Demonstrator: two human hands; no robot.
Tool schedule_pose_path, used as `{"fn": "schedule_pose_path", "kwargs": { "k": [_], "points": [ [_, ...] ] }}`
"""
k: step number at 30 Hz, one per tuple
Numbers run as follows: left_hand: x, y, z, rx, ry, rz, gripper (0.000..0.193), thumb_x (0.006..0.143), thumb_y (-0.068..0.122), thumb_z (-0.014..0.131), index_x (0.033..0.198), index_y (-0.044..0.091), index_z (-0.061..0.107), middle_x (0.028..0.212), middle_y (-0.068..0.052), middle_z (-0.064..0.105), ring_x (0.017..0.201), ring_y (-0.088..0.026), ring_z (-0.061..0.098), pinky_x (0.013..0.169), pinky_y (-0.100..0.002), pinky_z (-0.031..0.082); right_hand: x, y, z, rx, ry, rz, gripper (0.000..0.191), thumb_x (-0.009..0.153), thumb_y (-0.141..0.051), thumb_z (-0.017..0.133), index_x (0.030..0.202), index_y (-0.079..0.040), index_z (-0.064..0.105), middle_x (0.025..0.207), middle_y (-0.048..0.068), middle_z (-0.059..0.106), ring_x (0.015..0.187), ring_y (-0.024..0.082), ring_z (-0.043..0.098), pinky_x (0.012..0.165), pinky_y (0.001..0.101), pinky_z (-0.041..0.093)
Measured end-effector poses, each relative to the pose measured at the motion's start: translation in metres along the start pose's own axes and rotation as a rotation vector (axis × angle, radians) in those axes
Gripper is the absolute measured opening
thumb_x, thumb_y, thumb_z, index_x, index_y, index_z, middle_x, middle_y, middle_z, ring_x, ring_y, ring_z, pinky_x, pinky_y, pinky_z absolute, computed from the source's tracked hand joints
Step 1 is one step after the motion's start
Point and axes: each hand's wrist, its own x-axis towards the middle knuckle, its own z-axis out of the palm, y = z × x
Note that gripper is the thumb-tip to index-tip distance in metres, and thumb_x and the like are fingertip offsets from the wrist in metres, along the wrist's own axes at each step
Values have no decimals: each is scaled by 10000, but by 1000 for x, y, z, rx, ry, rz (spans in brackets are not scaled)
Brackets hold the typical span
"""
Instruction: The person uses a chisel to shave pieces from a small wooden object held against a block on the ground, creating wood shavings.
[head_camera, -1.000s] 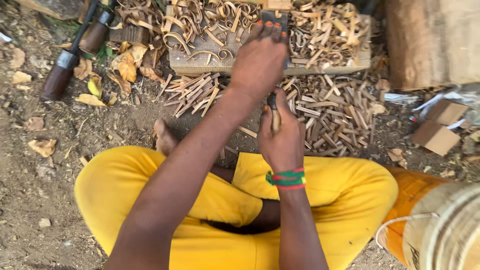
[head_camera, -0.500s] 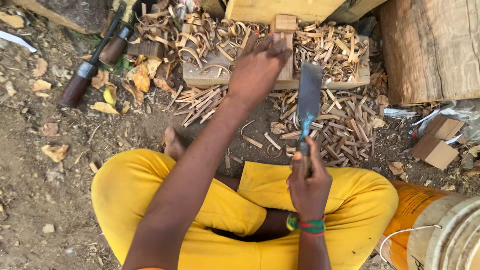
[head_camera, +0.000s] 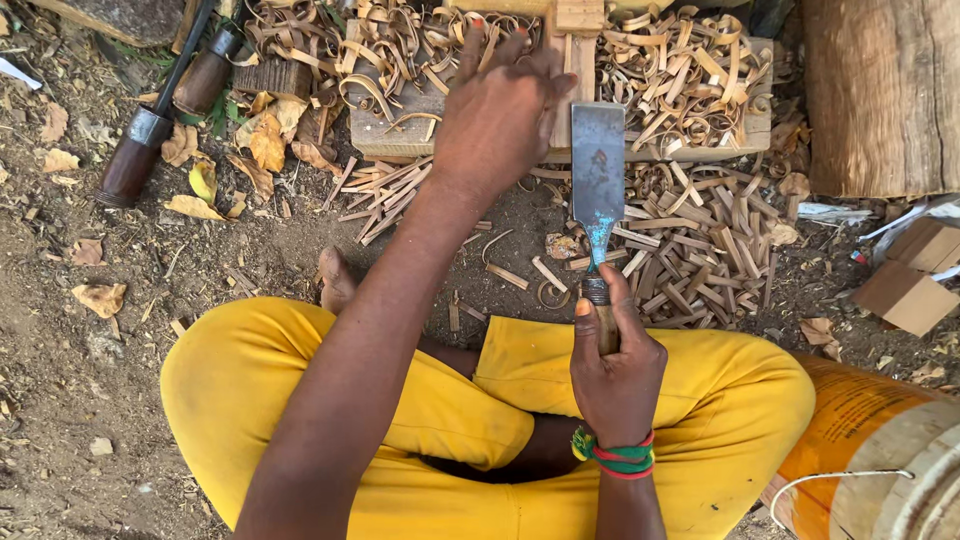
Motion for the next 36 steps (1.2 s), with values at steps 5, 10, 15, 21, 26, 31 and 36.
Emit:
{"fn": "schedule_pose_path", "kwargs": {
  "k": [5, 10, 15, 21, 26, 31, 36],
  "points": [
    [1, 3, -5, 27, 35, -55, 325, 786, 246, 817, 1101, 322, 799, 1290, -73, 694, 1348, -335, 509, 1205, -627, 142, 0, -9, -1, -5, -35, 44, 409, 987, -123, 676, 1387, -47, 634, 661, -14, 327, 589, 51, 308, 481, 262, 297],
    [0, 6, -6, 7, 49, -106, 340, 778, 314, 872, 1109, 342, 797, 1306, -85, 682, 1382, -352, 478, 1225, -627, 95, 3, -18, 2, -32, -60, 20, 403, 995, -110, 664, 1392, -50, 626, 633, 27, 371, 572, 53, 341, 485, 268, 330],
    [-4, 8, -10, -4, 111, -101, 468, 749, 61, 779, 1141, 314, 813, 1405, -105, 618, 1440, -339, 415, 1212, -657, 96, 12, -28, 6, -85, -95, -52, 406, 1007, -72, 602, 1411, -42, 584, 660, 67, 485, 553, 78, 437, 502, 287, 413],
    [-8, 9, -21, 15, 196, -89, 366, 814, 75, 748, 1088, 304, 824, 1491, -117, 583, 1459, -382, 382, 1228, -676, 70, 35, -38, 11, -70, -138, -30, 433, 1008, -54, 562, 1441, -59, 554, 673, 95, 533, 555, 133, 516, 539, 309, 460],
    [-3, 11, -24, 28, 166, -165, 322, 803, 79, 756, 1050, 272, 831, 1416, -137, 606, 1446, -402, 395, 1212, -700, 38, 47, -46, 20, -54, -123, -43, 411, 1016, -66, 570, 1427, -72, 573, 704, 114, 607, 612, 134, 589, 567, 330, 494],
    [-3, -2, -20, 59, 173, -198, 424, 785, 38, 732, 1143, 251, 807, 1362, -148, 646, 1409, -391, 431, 1198, -715, 38, 50, -41, 33, -107, -74, -6, 480, 959, -85, 593, 1438, -105, 575, 683, 76, 616, 565, 121, 619, 557, 323, 489],
    [0, -15, -4, 8, 17, -205, 384, 999, 61, 666, 1283, 307, 748, 1420, -101, 636, 1454, -337, 445, 1312, -678, 95, 32, -20, 23, 255, -37, 111, 420, 1067, -194, 561, 1478, -109, 581, 706, -23, 516, 558, 62, 493, 473, 286, 422]
  ]
}}
